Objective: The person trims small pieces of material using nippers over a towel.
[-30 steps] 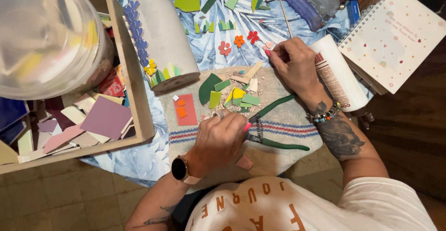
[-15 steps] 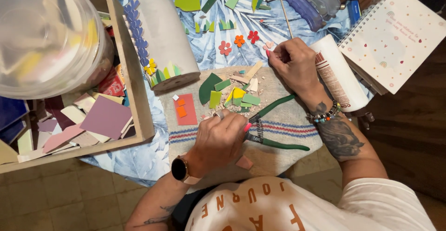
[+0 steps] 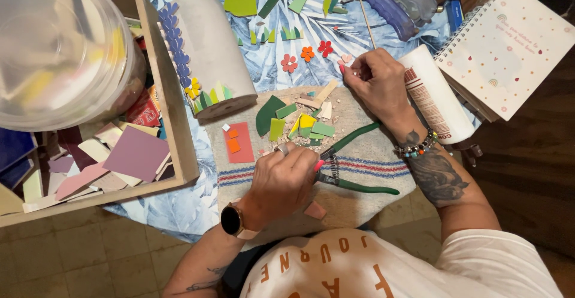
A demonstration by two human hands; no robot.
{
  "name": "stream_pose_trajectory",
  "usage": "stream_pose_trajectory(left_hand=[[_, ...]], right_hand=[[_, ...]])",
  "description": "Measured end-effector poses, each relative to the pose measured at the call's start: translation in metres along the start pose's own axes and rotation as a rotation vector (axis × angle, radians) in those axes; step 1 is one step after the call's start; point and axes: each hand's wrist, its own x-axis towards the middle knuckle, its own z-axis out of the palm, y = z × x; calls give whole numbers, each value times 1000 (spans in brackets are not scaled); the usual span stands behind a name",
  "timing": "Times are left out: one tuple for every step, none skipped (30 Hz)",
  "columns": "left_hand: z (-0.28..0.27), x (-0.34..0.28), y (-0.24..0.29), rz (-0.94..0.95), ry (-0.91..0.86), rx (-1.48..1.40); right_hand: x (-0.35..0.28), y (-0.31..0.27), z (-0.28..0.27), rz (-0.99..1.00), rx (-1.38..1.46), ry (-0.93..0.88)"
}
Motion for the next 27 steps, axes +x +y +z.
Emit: stream_pose_trajectory(left_hand=[[-1, 1, 1, 0, 0, 0], [-2, 1, 1, -3, 3, -2], [-2, 2, 2, -5, 5, -3], [-3, 2, 2, -6, 5, -3], [-3, 3, 2, -10, 4, -5], [-4, 3, 2, -13, 2, -8], [-4, 3, 2, -13, 1, -8], [-4, 3, 2, -12, 0, -23], [-4, 3, 2, -12, -1, -37], [-3, 3, 2, -11, -1, -37], [-2, 3, 2, -11, 5, -23], [-1, 3, 2, -9, 11, -8], [-2, 3, 2, -8, 11, -7], [-3, 3, 2, -4, 8, 4], [-4, 3, 3, -1, 6, 15], [-5, 4, 4, 0, 9, 17], [-6, 5, 5, -13, 28, 31], [-6, 6, 8, -29, 50, 46], [-4, 6, 3, -30, 56, 49], [-3, 4, 0, -6, -1, -13], [-3, 2, -2, 18, -58, -75], [-7, 3, -1, 19, -55, -64], [-12, 5, 2, 9, -61, -80], [-15, 8, 4, 8, -66, -98], [-21, 10, 8, 18, -63, -87], [-27, 10, 14, 22, -61, -59], [-32, 10, 19, 26, -58, -31]], right_hand=[[1, 0, -1, 0, 0, 0], [1, -1, -1, 1, -3, -6], [1, -2, -1, 2, -6, -12], [2, -3, -2, 2, -5, -12], [2, -3, -2, 5, -5, -14], [3, -4, -3, 9, -5, -15], [2, -3, -2, 10, -6, -14], [2, -3, -2, 11, -8, -15], [2, -2, -1, 12, -10, -15], [2, -2, -2, 12, -10, -15], [2, -3, -2, 14, -9, -15], [3, -4, -2, 16, -7, -14], [2, -3, -2, 15, -7, -13], [2, -2, -2, 17, -5, -17], [2, -1, -2, 18, -3, -21], [2, -2, -2, 14, -2, -20], [2, -2, -2, 19, 6, -20], [3, -3, -3, 22, 15, -22], [5, -2, -6, 15, 16, -23], [5, -2, -8, -5, 40, -38], [5, -2, -11, -25, 64, -53], [3, -4, -15, -32, 71, -48], [1, -7, -19, -34, 107, -53], [-1, -8, -25, -36, 137, -50], [-2, -19, -36, -45, 140, -38], [-7, -29, -48, -61, 157, -83], [-12, -40, -60, -77, 174, -128]])
